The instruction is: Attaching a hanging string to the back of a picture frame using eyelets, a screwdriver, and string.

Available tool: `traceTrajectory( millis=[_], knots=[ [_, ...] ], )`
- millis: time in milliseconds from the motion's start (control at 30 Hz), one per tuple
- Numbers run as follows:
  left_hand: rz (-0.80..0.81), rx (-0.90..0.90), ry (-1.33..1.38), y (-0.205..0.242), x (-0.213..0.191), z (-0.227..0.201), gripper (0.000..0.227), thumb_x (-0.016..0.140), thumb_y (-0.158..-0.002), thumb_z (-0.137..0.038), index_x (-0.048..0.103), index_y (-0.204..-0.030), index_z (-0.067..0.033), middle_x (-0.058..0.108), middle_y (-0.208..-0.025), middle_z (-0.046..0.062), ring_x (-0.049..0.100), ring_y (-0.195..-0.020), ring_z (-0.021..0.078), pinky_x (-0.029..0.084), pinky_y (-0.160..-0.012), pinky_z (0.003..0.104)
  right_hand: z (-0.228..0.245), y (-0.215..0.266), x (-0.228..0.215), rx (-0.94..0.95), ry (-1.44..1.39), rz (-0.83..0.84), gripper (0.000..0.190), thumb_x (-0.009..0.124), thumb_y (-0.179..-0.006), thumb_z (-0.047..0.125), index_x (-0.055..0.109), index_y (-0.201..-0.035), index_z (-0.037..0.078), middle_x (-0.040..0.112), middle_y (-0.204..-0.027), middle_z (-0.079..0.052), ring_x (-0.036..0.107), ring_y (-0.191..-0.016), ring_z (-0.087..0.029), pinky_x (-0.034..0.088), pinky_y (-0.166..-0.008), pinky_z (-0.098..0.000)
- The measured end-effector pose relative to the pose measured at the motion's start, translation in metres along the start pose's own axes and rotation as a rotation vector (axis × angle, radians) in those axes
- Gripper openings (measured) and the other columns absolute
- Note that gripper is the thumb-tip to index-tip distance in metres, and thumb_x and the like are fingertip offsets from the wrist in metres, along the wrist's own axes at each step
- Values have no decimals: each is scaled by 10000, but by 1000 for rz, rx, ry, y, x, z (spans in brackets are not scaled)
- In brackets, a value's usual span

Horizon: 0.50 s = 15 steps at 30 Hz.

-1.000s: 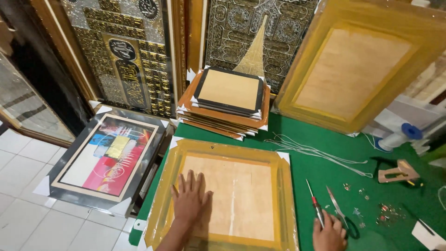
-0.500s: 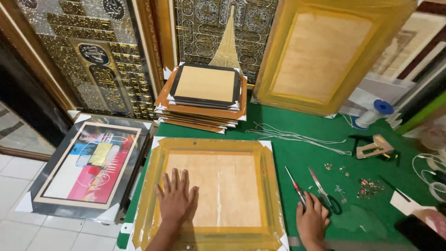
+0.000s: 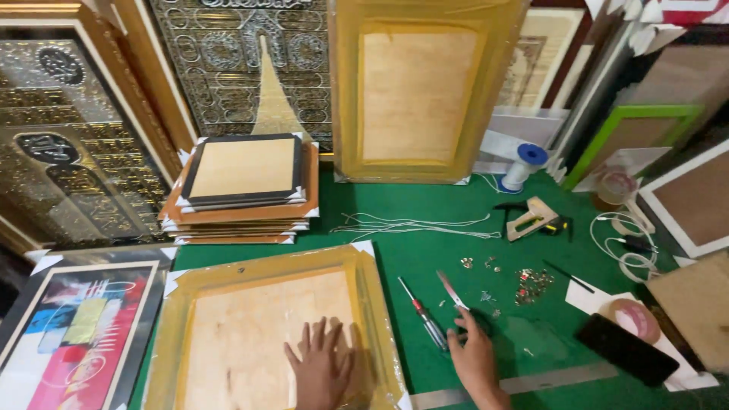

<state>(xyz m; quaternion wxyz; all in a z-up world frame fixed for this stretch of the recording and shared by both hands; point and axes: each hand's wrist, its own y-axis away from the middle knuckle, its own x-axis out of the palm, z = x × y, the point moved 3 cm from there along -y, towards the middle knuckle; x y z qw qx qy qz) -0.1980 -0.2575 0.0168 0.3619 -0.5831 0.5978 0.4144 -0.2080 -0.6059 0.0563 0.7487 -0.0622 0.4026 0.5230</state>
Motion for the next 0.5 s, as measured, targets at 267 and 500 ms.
traceTrajectory(
  millis=[267, 500],
  knots=[
    [257, 260, 162, -21, -11, -163, 700, 735, -1039, -495, 451, -1674, -411, 355, -1810, -17, 170, -1719, 347, 0, -1308, 821, -55, -59, -77, -21, 97, -28, 453, 686, -1072, 321, 715, -1525, 308, 882, -1316, 5, 882, -1099, -193, 735, -927, -355],
    [138, 249, 333, -63, 23, -227, 645, 760, -988, -481, 566, -1596, -385, 504, -1740, -35, 297, -1678, 322, 200, -1247, 740, -52, -133, -114, -34, 140, -64, 340, 663, -1087, 374, 839, -1370, 307, 899, -947, 31, 666, -581, -142, 481, -591, -320]
  ],
)
